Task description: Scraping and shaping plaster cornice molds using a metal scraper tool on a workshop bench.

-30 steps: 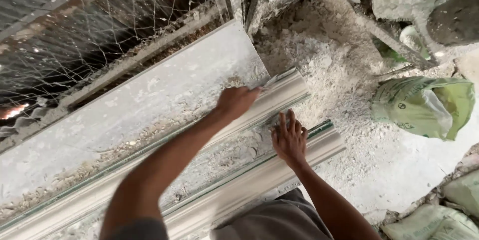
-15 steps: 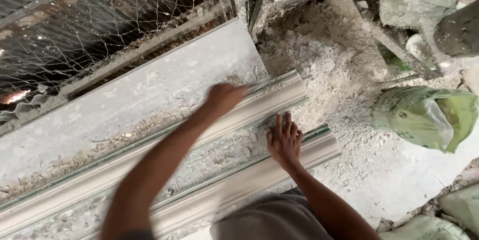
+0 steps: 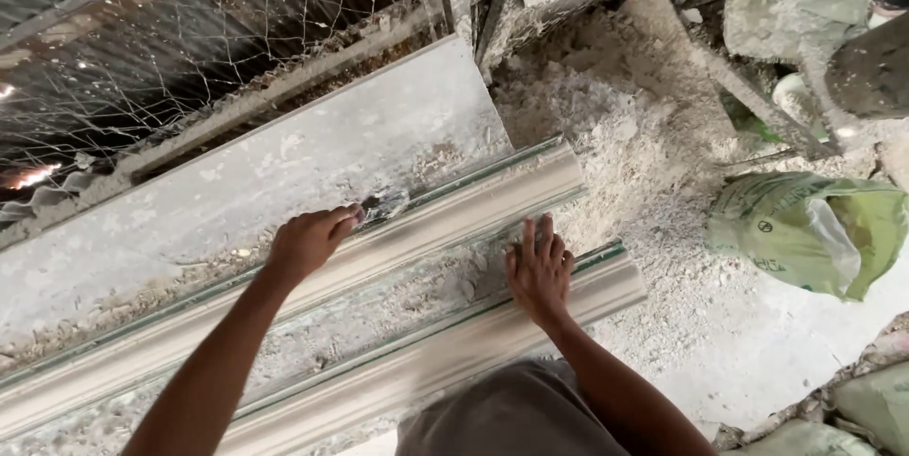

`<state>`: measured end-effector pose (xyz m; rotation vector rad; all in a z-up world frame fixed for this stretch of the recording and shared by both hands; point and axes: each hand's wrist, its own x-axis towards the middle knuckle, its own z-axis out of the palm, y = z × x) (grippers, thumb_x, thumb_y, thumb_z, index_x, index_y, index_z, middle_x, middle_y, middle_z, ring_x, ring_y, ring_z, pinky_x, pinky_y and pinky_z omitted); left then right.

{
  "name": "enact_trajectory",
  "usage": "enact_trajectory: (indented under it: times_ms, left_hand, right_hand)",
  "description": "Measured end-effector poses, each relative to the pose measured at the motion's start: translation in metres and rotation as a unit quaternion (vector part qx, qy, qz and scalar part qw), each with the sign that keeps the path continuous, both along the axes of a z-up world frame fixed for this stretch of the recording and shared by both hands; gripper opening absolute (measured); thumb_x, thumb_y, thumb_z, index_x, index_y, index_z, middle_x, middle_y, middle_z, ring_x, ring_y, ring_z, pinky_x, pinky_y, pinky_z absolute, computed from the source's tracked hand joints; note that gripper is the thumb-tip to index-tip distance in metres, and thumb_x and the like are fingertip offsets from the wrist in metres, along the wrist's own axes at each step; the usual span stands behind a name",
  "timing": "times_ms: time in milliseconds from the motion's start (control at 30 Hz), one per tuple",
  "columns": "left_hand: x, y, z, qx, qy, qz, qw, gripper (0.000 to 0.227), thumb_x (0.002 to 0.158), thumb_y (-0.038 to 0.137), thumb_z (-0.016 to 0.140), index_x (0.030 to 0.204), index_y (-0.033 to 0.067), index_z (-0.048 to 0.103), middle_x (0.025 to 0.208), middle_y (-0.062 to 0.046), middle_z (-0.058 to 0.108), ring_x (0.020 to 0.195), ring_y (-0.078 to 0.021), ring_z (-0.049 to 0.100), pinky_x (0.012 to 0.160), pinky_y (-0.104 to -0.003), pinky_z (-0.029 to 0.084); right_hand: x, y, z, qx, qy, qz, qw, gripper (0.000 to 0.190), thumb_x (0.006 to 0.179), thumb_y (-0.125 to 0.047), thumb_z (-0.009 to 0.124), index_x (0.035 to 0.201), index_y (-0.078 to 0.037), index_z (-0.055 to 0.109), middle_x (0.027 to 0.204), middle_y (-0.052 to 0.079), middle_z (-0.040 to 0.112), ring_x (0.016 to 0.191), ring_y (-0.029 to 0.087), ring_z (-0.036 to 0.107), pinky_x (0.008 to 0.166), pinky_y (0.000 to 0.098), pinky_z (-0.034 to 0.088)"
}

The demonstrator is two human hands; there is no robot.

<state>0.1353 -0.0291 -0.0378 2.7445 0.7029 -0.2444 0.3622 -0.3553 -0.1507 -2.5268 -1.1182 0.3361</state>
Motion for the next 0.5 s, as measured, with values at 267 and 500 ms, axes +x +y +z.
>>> enact_trajectory:
  times_ms: [267,500]
  left_hand:
    - [0.237,-0.084,-0.092,-0.051,-0.124,0.009,0.991,0.029,0.1,0.034,0.061,0.128,0.0312,0.07,0.076,-0.003,0.072,0.05,-0.0159,0.062,0.042,-0.033,0.049]
    - [0.214,-0.064,-0.03,0.036,0.085,-0.159,0.983,0.032,0.101,0.021,0.057,0.132,0.0273,0.063,0.071,-0.008,0.064,0.06,-0.0217,0.062,0.051,-0.04,0.056]
  right_hand:
    - [-0.003,0.005,-0.004,-0.025,0.02,-0.018,0.999,0.067,0.101,-0.04,0.048,0.158,-0.011,0.03,0.163,0.023,0.029,0.126,0.04,0.048,0.1,0.0574,0.038]
    - [-0.003,-0.001,-0.008,-0.01,0.007,-0.015,1.0,0.065,0.101,-0.04,0.047,0.158,-0.011,0.035,0.164,0.02,0.029,0.13,0.038,0.046,0.102,0.0576,0.036]
